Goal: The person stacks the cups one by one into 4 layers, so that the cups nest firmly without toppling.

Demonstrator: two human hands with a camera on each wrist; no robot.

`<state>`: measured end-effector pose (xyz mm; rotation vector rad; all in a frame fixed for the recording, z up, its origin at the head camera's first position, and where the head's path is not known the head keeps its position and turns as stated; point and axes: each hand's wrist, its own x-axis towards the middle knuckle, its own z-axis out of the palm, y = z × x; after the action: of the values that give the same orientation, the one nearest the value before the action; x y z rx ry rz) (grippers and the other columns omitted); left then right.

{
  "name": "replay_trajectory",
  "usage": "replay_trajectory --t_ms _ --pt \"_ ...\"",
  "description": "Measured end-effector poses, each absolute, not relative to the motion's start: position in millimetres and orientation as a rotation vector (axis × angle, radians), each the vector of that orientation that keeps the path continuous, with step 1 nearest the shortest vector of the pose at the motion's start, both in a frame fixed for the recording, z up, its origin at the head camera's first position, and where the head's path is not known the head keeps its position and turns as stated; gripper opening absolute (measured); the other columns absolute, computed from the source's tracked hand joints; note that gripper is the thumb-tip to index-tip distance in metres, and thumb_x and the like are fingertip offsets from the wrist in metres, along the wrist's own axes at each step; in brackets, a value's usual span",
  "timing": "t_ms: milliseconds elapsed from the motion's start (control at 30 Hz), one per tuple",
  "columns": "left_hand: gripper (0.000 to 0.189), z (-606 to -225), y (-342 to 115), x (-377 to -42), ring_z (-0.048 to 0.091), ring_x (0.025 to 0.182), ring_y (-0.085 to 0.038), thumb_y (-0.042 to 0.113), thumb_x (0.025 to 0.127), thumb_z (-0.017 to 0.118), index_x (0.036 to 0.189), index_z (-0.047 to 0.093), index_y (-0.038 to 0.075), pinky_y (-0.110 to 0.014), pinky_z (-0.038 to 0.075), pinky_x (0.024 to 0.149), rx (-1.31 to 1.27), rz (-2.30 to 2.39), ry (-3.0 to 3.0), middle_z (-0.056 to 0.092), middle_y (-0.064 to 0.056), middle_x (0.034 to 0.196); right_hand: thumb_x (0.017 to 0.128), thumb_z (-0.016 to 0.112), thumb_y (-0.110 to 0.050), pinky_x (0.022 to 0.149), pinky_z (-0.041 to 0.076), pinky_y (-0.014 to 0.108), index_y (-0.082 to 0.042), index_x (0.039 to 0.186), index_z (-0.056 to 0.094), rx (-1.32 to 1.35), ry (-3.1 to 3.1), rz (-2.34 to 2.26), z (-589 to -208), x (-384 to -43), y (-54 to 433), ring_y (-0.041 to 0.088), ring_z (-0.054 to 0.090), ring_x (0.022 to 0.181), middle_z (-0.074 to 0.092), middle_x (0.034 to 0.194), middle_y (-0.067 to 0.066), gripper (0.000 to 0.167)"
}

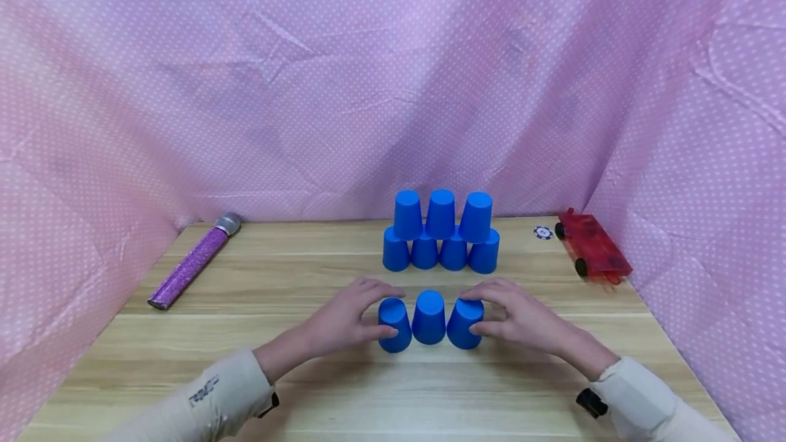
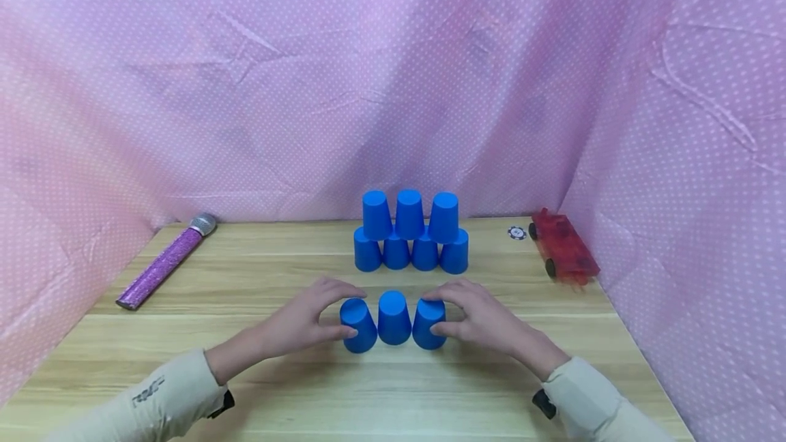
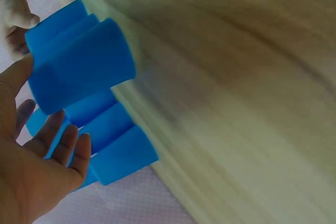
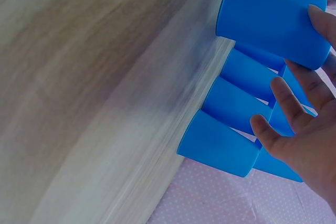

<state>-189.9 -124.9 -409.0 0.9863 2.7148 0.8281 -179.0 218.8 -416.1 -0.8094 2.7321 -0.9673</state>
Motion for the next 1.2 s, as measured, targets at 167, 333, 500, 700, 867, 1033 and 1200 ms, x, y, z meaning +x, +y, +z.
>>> replay_trajectory --t_ms 167,333,500,700,867,1033,1200 --pt "0.057 -417.5 -127.1 -191.1 0.048 0.13 -0.009 0.054 0.089 0.07 0.141 0.051 0.041 -0.045 0.047 0.107 0.968 0.838 2.682 0.058 0.019 0.137 0.09 0.074 -0.042 0.1 0.049 0.061 -0.026 0.135 0.062 -0.79 2.725 -0.976 -417.2 -178.6 219.2 0.032 0.052 0.131 0.062 0.136 0.0 0.05" --pt "0.057 -419.7 -126.1 -190.5 0.048 0.13 -0.011 0.05 0.09 0.071 0.142 0.053 0.034 -0.045 0.048 0.106 0.966 0.847 2.667 0.059 0.017 0.137 0.09 0.074 -0.043 0.101 0.049 0.061 -0.025 0.135 0.062 -0.783 2.707 -0.993 -417.6 -179.0 219.0 0.032 0.052 0.131 0.062 0.136 0.0 0.05" --pt "0.058 -418.2 -124.7 -189.1 0.05 0.129 -0.014 0.043 0.09 0.073 0.142 0.055 0.027 -0.046 0.049 0.105 0.981 0.867 2.672 0.06 0.013 0.136 0.09 0.073 -0.042 0.1 0.049 0.06 -0.024 0.136 0.061 -0.785 2.702 -0.999 -417.6 -179.3 219.0 0.032 0.052 0.131 0.062 0.136 -0.001 0.051" --pt "0.059 -417.1 -124.0 -188.5 0.05 0.129 -0.014 0.042 0.089 0.074 0.142 0.055 0.025 -0.046 0.049 0.105 0.968 0.838 2.688 0.061 0.012 0.135 0.089 0.074 -0.041 0.1 0.05 0.059 -0.029 0.135 0.062 -0.777 2.706 -0.995 -416.9 -179.0 218.1 0.031 0.053 0.13 0.062 0.136 -0.001 0.049" --pt "0.058 -417.5 -123.3 -188.7 0.05 0.129 -0.015 0.045 0.089 0.074 0.141 0.056 0.027 -0.048 0.049 0.105 0.934 0.823 2.691 0.062 0.013 0.134 0.088 0.076 -0.041 0.099 0.049 0.06 -0.031 0.134 0.062 -0.764 2.715 -0.976 -416.2 -179.0 218.0 0.032 0.052 0.13 0.062 0.135 -0.001 0.049" --pt "0.057 -419.5 -124.2 -189.8 0.05 0.13 -0.015 0.047 0.089 0.073 0.14 0.056 0.029 -0.048 0.048 0.105 0.95 0.82 2.701 0.062 0.014 0.133 0.088 0.076 -0.039 0.099 0.049 0.061 -0.029 0.134 0.062 -0.759 2.719 -0.967 -415.5 -179.1 217.9 0.032 0.052 0.13 0.062 0.135 -0.001 0.048" --pt "0.055 -420.7 -124.6 -190.7 0.05 0.13 -0.015 0.047 0.088 0.073 0.139 0.057 0.032 -0.048 0.049 0.105 0.962 0.809 2.713 0.062 0.015 0.133 0.088 0.076 -0.037 0.099 0.05 0.06 -0.025 0.134 0.063 -0.774 2.715 -0.981 -414.3 -178.7 218.7 0.032 0.053 0.129 0.062 0.134 0.001 0.049"
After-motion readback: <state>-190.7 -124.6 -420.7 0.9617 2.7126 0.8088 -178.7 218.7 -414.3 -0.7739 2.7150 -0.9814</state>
